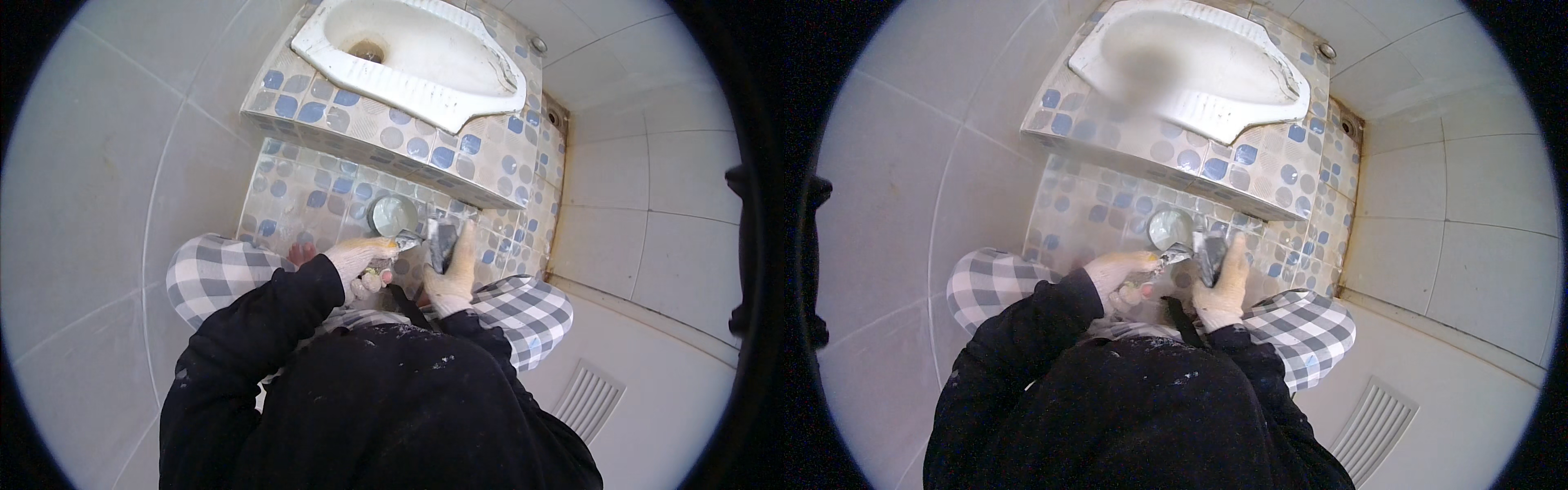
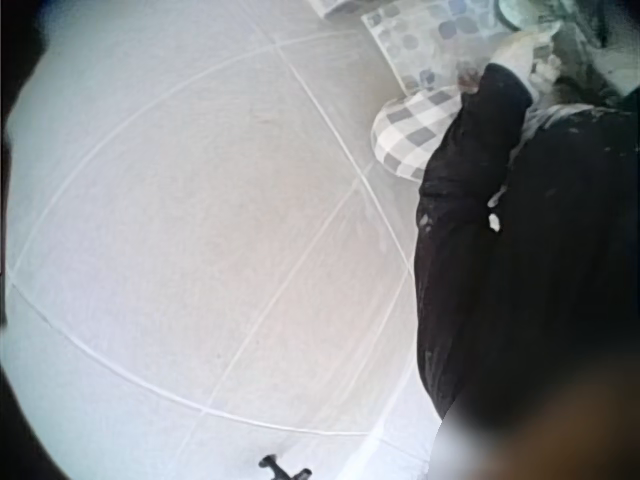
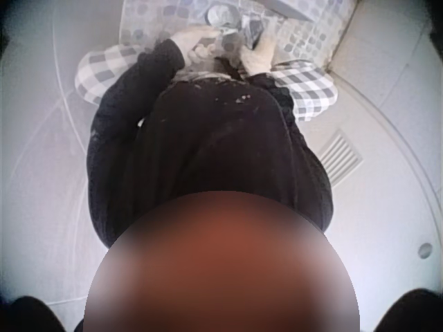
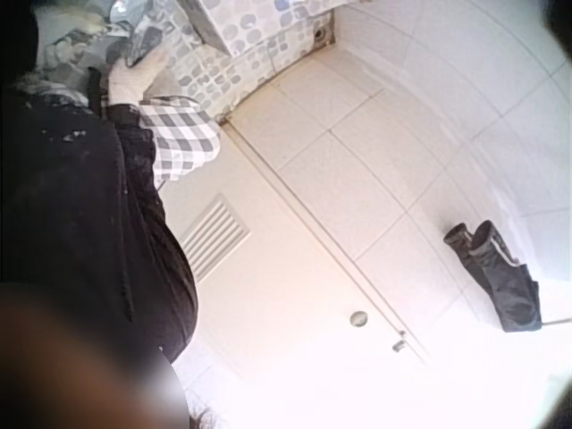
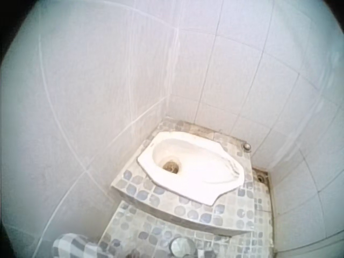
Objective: The person scoops grout from a small container and applies it to the floor tiles around a squat toilet using a trowel. They spread the grout into the gaps between the tiles and smooth the surface.
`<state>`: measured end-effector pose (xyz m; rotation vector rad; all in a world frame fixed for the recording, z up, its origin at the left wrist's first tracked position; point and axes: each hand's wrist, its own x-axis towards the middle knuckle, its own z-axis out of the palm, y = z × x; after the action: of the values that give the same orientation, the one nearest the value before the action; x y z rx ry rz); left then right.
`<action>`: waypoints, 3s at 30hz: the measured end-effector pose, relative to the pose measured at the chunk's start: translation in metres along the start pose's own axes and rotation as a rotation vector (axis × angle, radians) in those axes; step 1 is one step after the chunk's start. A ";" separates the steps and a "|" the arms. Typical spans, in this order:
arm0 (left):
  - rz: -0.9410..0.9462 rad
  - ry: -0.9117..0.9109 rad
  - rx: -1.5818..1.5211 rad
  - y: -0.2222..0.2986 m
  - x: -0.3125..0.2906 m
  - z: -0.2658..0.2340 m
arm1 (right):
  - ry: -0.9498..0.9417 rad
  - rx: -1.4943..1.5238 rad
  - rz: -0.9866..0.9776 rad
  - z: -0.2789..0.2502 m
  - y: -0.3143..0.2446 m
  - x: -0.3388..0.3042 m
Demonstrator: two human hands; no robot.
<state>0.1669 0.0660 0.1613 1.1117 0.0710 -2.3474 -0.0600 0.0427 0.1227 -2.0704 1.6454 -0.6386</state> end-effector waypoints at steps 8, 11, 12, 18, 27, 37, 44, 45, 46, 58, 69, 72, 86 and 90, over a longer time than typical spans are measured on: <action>-0.075 0.084 -0.150 -0.008 0.027 -0.012 | -0.305 0.072 0.068 -0.002 -0.008 -0.022; -0.122 0.060 -0.182 -0.005 0.030 -0.015 | -0.400 0.052 0.123 -0.022 -0.013 -0.033; -0.147 0.086 -0.196 -0.004 0.030 -0.014 | -0.434 0.060 0.141 -0.028 -0.014 -0.033; -0.056 0.196 -0.106 -0.002 0.018 0.003 | -0.311 1.392 0.914 -0.050 -0.006 -0.005; -0.055 0.127 -0.097 -0.006 0.012 0.005 | -0.086 1.150 0.697 -0.011 -0.001 0.002; 0.023 0.092 -0.207 -0.022 0.036 -0.001 | -0.286 -0.188 -0.101 0.010 -0.024 -0.010; 0.025 0.113 -0.167 -0.015 0.027 -0.007 | -0.363 0.043 0.296 -0.030 -0.032 -0.022; 0.011 0.120 -0.162 -0.015 0.026 -0.007 | -0.287 0.170 0.324 -0.028 -0.026 -0.015; -0.005 0.103 -0.132 -0.015 0.025 -0.006 | -0.271 0.431 0.446 -0.028 -0.020 -0.011; -0.009 0.118 -0.104 -0.016 0.010 0.011 | -0.252 -0.125 0.130 0.013 -0.020 0.003; -0.040 0.142 -0.101 -0.018 0.028 -0.006 | -0.210 1.162 0.639 -0.041 -0.012 -0.012; 0.000 0.148 -0.088 -0.020 0.029 -0.005 | -0.278 1.628 0.907 -0.050 0.001 0.006; -0.009 0.128 -0.144 -0.009 0.028 0.000 | -0.357 0.849 0.804 -0.023 0.016 -0.006; 0.056 0.119 -0.152 -0.001 0.027 -0.005 | -0.607 0.344 0.616 -0.038 0.005 -0.015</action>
<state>0.1563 0.0565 0.1377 1.1615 0.2542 -2.1857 -0.0891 0.0548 0.1488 -1.2349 1.5381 -0.0557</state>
